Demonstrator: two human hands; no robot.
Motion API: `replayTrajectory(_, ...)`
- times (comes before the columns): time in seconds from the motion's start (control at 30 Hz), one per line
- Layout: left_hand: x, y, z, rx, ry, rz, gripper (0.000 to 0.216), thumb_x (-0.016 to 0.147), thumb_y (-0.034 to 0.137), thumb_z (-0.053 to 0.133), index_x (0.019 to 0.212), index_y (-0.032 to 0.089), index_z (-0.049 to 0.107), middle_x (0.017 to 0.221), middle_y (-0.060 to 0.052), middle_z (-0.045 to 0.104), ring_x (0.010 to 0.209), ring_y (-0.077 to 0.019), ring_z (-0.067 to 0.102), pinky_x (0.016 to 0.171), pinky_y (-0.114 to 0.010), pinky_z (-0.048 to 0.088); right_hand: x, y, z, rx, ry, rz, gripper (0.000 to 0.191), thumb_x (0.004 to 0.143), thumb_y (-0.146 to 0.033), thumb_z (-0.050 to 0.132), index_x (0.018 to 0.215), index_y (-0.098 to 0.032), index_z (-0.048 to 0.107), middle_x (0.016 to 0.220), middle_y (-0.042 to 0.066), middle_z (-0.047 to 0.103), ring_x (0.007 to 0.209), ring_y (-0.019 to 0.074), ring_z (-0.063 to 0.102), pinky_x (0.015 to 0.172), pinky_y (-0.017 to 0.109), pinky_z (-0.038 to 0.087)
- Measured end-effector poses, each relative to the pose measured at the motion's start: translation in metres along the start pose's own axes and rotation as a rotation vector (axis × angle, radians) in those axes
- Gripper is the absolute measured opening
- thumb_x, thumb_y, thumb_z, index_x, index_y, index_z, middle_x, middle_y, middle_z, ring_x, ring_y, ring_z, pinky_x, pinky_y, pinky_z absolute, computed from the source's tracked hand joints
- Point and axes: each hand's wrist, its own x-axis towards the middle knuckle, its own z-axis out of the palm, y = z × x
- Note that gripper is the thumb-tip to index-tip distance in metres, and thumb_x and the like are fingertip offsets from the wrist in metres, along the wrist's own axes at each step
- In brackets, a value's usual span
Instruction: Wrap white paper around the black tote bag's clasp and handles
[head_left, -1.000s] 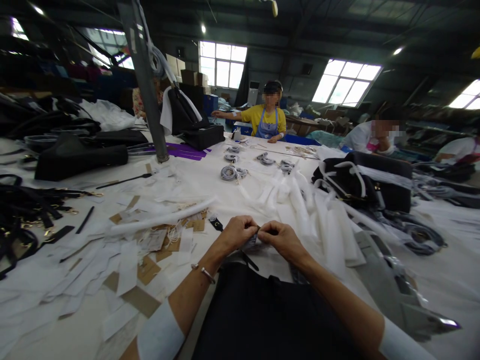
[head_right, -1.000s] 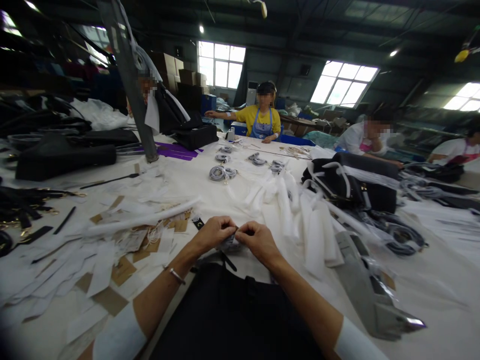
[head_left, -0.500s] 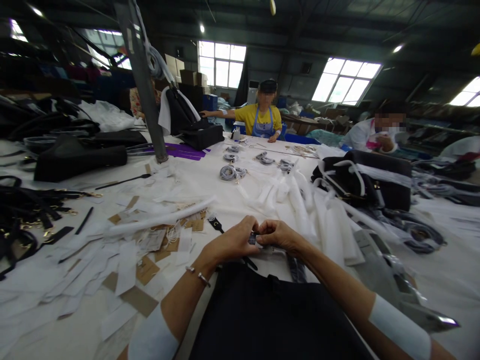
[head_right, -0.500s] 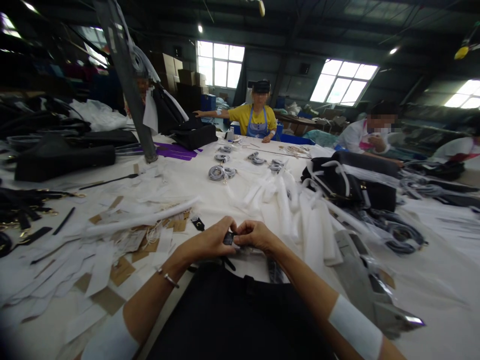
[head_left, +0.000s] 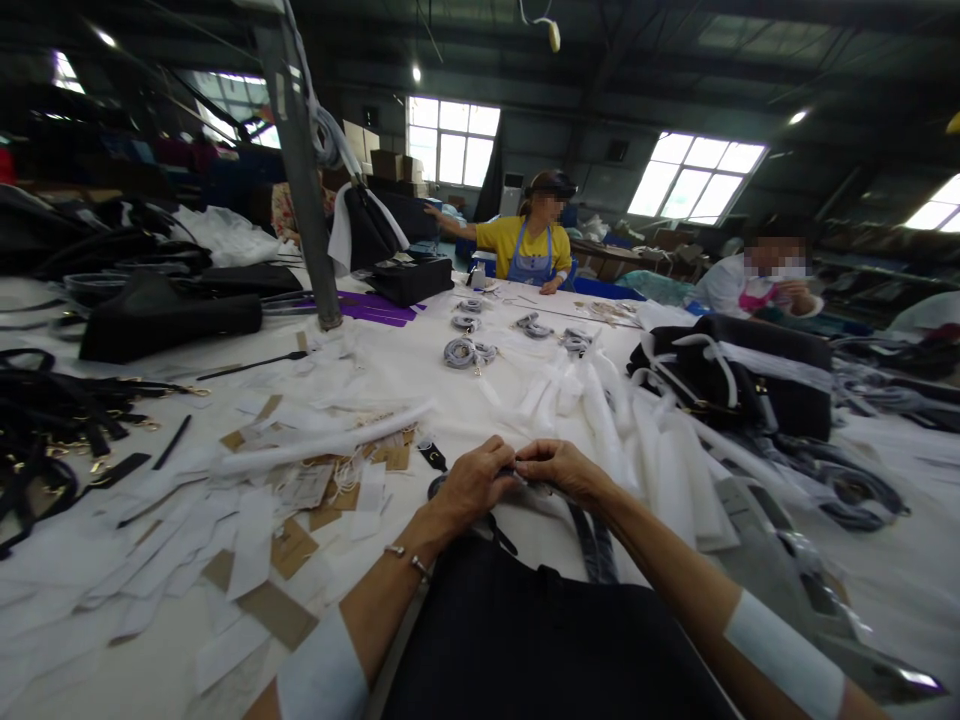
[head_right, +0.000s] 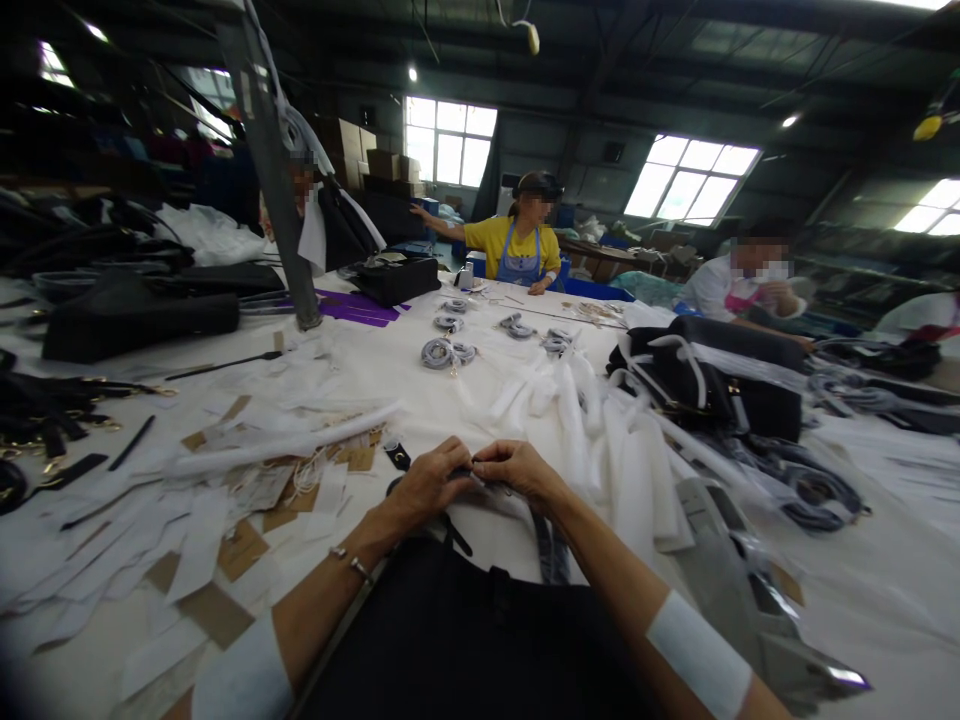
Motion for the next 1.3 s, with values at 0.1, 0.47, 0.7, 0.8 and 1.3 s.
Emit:
replayTrajectory(0.1,0.000,-0.003,0.003,-0.022,0.034,-0.008,0.004,0.084,0.022,0.058,0.086,0.021,0.054,0.091,0.001,0.052,0.082,-0.0130,0.053,0.074,-0.024,0.041,-0.001,-0.001,0.005,-0.008,0.057,-0.018,0.038,0.052,-0.038,0.085,0.074,-0.014,0.068,0.059,-0.002,0.063,0.051,0.0090,0.050,0.054,0.025,0.039)
replayTrajectory(0.47,0.001,0.002,-0.010,-0.076,-0.010,-0.208,0.016,0.077,0.031,0.060,0.089,0.021,0.054,0.085,0.000,0.060,0.085,-0.0191,0.055,0.083,-0.031,0.041,-0.003,0.008,0.023,-0.331,0.240,-0.230,0.015,0.067,-0.032,0.071,0.068,-0.017,0.067,0.062,-0.001,0.062,0.058,0.0127,0.052,0.057,0.027,0.040)
replayTrajectory(0.7,-0.003,-0.001,-0.011,0.003,-0.243,-0.227,0.024,0.077,0.028,0.057,0.100,0.021,0.053,0.087,0.000,0.066,0.086,-0.0205,0.060,0.108,-0.049,0.023,-0.017,0.031,0.022,-0.721,0.219,-0.536,0.007,0.080,-0.021,0.063,0.077,-0.023,0.068,0.079,0.002,0.067,0.081,0.0201,0.060,0.076,0.034,0.045)
replayTrajectory(0.8,-0.003,-0.002,-0.001,0.093,-0.206,-0.207,0.021,0.074,0.025,0.058,0.095,0.020,0.057,0.088,-0.004,0.067,0.090,-0.0239,0.060,0.105,-0.047,0.028,-0.019,0.045,0.019,-0.884,0.181,-0.740,0.013,0.086,-0.017,0.057,0.083,-0.025,0.067,0.085,0.004,0.067,0.086,0.0220,0.058,0.081,0.038,0.045)
replayTrajectory(1.3,-0.011,-0.004,0.004,-0.063,-0.138,-0.100,0.016,0.076,0.022,0.059,0.091,0.021,0.065,0.092,-0.003,0.067,0.090,-0.0202,0.059,0.084,-0.029,0.043,-0.030,0.072,0.018,-0.868,0.203,-0.836,0.013,0.089,-0.017,0.055,0.084,-0.025,0.065,0.099,0.006,0.066,0.095,0.0227,0.058,0.085,0.040,0.049)
